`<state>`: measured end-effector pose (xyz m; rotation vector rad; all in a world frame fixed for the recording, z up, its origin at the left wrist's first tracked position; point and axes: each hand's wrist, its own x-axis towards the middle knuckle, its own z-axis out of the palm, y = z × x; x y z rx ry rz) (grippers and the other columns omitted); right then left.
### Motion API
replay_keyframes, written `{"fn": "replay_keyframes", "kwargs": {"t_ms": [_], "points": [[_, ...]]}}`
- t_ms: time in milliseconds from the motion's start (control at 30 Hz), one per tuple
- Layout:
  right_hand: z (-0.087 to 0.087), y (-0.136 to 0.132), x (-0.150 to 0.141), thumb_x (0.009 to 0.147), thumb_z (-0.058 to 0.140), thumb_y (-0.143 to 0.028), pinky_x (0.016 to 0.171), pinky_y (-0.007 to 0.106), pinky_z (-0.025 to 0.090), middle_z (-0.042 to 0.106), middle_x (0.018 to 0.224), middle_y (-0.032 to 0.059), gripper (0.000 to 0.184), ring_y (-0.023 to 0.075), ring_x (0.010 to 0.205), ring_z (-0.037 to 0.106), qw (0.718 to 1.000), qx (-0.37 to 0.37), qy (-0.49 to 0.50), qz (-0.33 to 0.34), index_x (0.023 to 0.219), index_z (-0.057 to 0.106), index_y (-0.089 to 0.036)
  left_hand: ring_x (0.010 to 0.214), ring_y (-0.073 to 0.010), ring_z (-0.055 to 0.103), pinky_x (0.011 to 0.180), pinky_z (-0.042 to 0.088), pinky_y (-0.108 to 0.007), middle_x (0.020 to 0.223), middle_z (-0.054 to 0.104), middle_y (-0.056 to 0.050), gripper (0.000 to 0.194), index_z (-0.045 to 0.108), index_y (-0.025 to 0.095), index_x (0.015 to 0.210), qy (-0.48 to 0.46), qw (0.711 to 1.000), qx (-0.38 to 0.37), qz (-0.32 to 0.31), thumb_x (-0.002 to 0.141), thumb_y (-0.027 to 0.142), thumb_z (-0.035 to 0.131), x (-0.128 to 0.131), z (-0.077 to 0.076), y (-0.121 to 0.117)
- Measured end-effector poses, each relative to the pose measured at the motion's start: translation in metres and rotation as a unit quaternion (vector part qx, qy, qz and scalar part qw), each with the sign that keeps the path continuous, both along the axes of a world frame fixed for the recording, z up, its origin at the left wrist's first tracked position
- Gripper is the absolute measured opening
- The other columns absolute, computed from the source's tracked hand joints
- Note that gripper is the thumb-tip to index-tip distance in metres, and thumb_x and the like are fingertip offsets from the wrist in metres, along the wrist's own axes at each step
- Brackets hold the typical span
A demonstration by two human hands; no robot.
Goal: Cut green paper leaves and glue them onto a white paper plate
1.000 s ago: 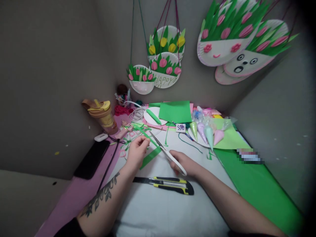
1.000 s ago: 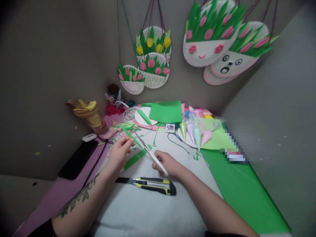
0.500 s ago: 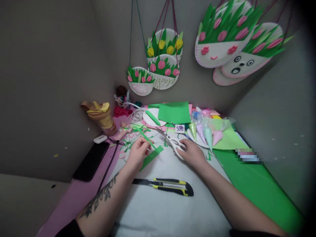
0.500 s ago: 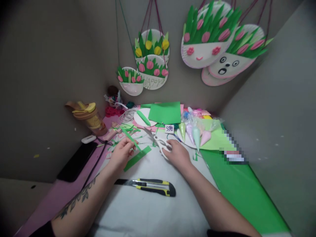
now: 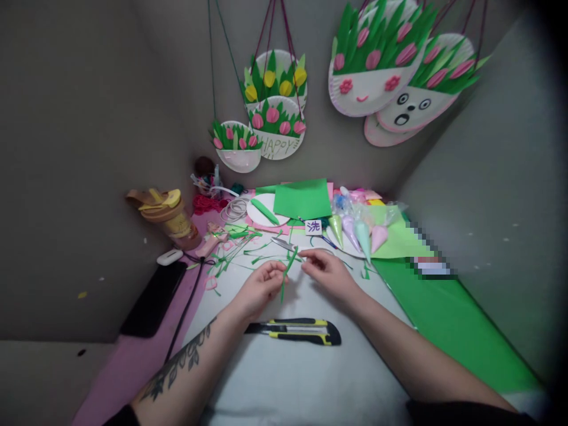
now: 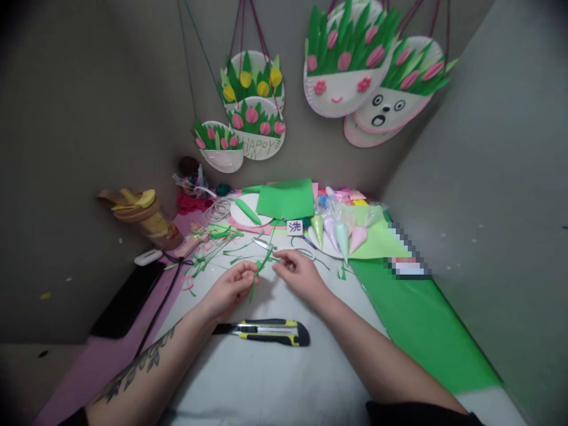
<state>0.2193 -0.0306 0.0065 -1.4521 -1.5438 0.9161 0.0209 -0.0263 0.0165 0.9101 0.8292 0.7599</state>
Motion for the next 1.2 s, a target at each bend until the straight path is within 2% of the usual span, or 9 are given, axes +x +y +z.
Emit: {"fn": "replay_keyframes", "kwargs": {"t_ms": [100, 200, 367, 467, 667, 733, 833, 1033, 1200], "points": [[0.005, -0.009, -0.017, 0.073, 0.065, -0.050, 0.048, 0.023, 0.033, 0.050, 0.060, -0.0041, 0.039, 0.0104, 0.051, 0.043, 0.963, -0.140, 0.223, 0.055, 0.094, 0.062, -0.016, 0.047, -0.0043, 0.031, 0.046, 0.016, -0.021, 0.069, 0.057, 0.003, 0.037, 0.054, 0.018, 0.087, 0.003, 0.999, 0.016, -0.039, 0.067, 0.041, 0.076, 0.005, -0.001, -0.006], [0.007, -0.013, -0.026, 0.066, 0.071, -0.051, 0.044, 0.022, 0.025, 0.048, 0.055, -0.0056, 0.041, 0.0077, 0.046, 0.037, 0.936, -0.179, 0.299, 0.053, 0.085, 0.062, -0.015, 0.051, -0.0056, 0.037, 0.049, 0.021, -0.020, 0.070, 0.058, 0.002, 0.036, 0.053, 0.018, 0.080, 0.010, 0.998, 0.034, -0.056, 0.068, 0.044, 0.075, 0.007, 0.000, -0.010], [0.008, -0.013, -0.025, 0.067, 0.071, -0.047, 0.046, 0.022, 0.026, 0.049, 0.053, -0.0055, 0.033, 0.0080, 0.048, 0.037, 0.958, -0.155, 0.241, 0.030, 0.069, 0.058, -0.017, 0.046, -0.0055, 0.034, 0.046, 0.021, -0.020, 0.065, 0.056, 0.005, 0.038, 0.054, 0.019, 0.086, 0.065, 0.995, 0.053, -0.061, 0.071, 0.049, 0.071, 0.008, -0.003, -0.010], [0.009, -0.013, -0.025, 0.070, 0.068, -0.045, 0.048, 0.023, 0.027, 0.053, 0.056, -0.0043, 0.032, 0.0090, 0.051, 0.041, 0.967, -0.144, 0.206, 0.047, 0.063, 0.053, -0.018, 0.046, -0.0059, 0.034, 0.046, 0.021, -0.021, 0.058, 0.053, 0.005, 0.038, 0.058, 0.016, 0.077, 0.124, 0.986, 0.085, -0.067, 0.070, 0.051, 0.070, 0.008, -0.003, -0.009], [0.009, -0.013, -0.025, 0.071, 0.065, -0.040, 0.049, 0.023, 0.025, 0.042, 0.050, -0.0071, 0.030, 0.0083, 0.049, 0.034, 0.970, -0.150, 0.184, 0.052, 0.058, 0.050, -0.018, 0.044, -0.0066, 0.031, 0.044, 0.021, -0.022, 0.056, 0.055, 0.002, 0.034, 0.062, 0.016, 0.066, 0.139, 0.986, 0.078, -0.054, 0.076, 0.049, 0.063, 0.007, 0.000, -0.008], [0.007, -0.012, -0.024, 0.069, 0.066, -0.037, 0.049, 0.023, 0.025, 0.040, 0.050, -0.0075, 0.028, 0.0084, 0.050, 0.034, 0.974, -0.139, 0.173, 0.039, 0.057, 0.049, -0.019, 0.044, -0.0073, 0.030, 0.045, 0.021, -0.022, 0.052, 0.050, 0.003, 0.032, 0.062, 0.017, 0.063, 0.178, 0.977, 0.106, -0.050, 0.078, 0.045, 0.060, 0.007, -0.003, -0.009], [0.005, -0.010, -0.024, 0.069, 0.064, -0.033, 0.049, 0.024, 0.025, 0.040, 0.049, -0.0074, 0.028, 0.0085, 0.049, 0.033, 0.976, -0.123, 0.180, 0.001, 0.053, 0.045, -0.020, 0.049, -0.0090, 0.032, 0.049, 0.023, -0.023, 0.049, 0.042, 0.004, 0.029, 0.060, 0.017, 0.058, 0.238, 0.951, 0.193, -0.048, 0.079, 0.036, 0.057, 0.007, -0.007, -0.010], [0.006, 0.001, -0.015, 0.066, 0.064, -0.034, 0.043, 0.023, 0.019, 0.037, 0.042, -0.0085, 0.030, 0.0070, 0.042, 0.028, 0.945, -0.124, 0.296, -0.060, 0.052, 0.042, -0.021, 0.055, -0.0100, 0.035, 0.053, 0.026, -0.023, 0.053, 0.040, 0.003, 0.028, 0.058, 0.016, 0.057, 0.274, 0.932, 0.233, -0.045, 0.079, 0.034, 0.056, 0.005, -0.001, -0.009], [0.009, 0.014, 0.000, 0.058, 0.065, -0.029, 0.040, 0.021, 0.014, 0.042, 0.043, -0.0073, 0.017, 0.0053, 0.039, 0.029, 0.912, -0.133, 0.375, -0.105, 0.055, 0.051, -0.019, 0.056, -0.0104, 0.038, 0.055, 0.030, -0.023, 0.054, 0.045, 0.002, 0.029, 0.061, 0.015, 0.060, 0.293, 0.927, 0.230, -0.039, 0.078, 0.036, 0.055, 0.003, 0.006, -0.004]]}}
